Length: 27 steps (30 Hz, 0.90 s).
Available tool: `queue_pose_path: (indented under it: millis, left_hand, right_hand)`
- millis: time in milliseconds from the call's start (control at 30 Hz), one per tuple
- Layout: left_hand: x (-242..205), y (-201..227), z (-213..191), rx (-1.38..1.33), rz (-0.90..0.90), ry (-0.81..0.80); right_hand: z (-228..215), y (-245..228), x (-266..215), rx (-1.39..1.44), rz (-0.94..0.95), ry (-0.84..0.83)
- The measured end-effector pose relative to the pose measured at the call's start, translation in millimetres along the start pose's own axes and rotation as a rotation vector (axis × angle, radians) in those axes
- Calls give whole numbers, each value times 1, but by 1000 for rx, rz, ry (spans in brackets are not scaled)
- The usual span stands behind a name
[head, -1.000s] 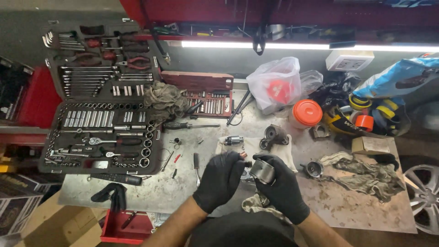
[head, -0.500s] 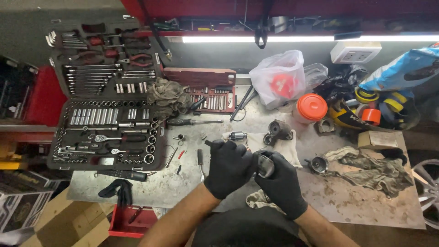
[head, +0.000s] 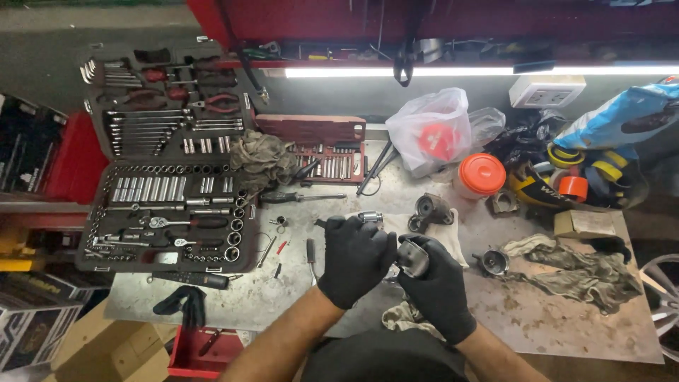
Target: The person holds a cylindrical metal part and uses a screwdriver to manipulate a small ring inside it. They then use a rag to wipe the part and place it on the workbench among other tools and components.
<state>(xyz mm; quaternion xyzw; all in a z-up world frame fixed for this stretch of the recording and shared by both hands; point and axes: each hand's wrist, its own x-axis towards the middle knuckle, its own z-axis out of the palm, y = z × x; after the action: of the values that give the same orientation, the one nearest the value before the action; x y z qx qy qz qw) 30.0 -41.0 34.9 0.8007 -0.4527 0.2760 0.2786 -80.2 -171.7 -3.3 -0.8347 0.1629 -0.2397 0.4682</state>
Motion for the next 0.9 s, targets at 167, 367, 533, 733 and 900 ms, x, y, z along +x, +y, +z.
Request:
queue_pose_path:
  millis: [167,367,533,733,900]
  left_hand:
    - [3,11,1,-91,111,-19]
    - [2,8,6,-108,121,-54]
    - [3,10,10,-50,87,-85]
    - [6,13,6,-66,119,26]
    - [-14,10,21,-40,93,-22]
  right_hand:
    - [0,4,0,43,-19,-4]
    - [-5,4,-2,21,58,27]
    - [-5,12,-3,-4,66,22]
    - [-6,11,-6,23,86,23]
    - [-17,-4,-11,77,200,-11]
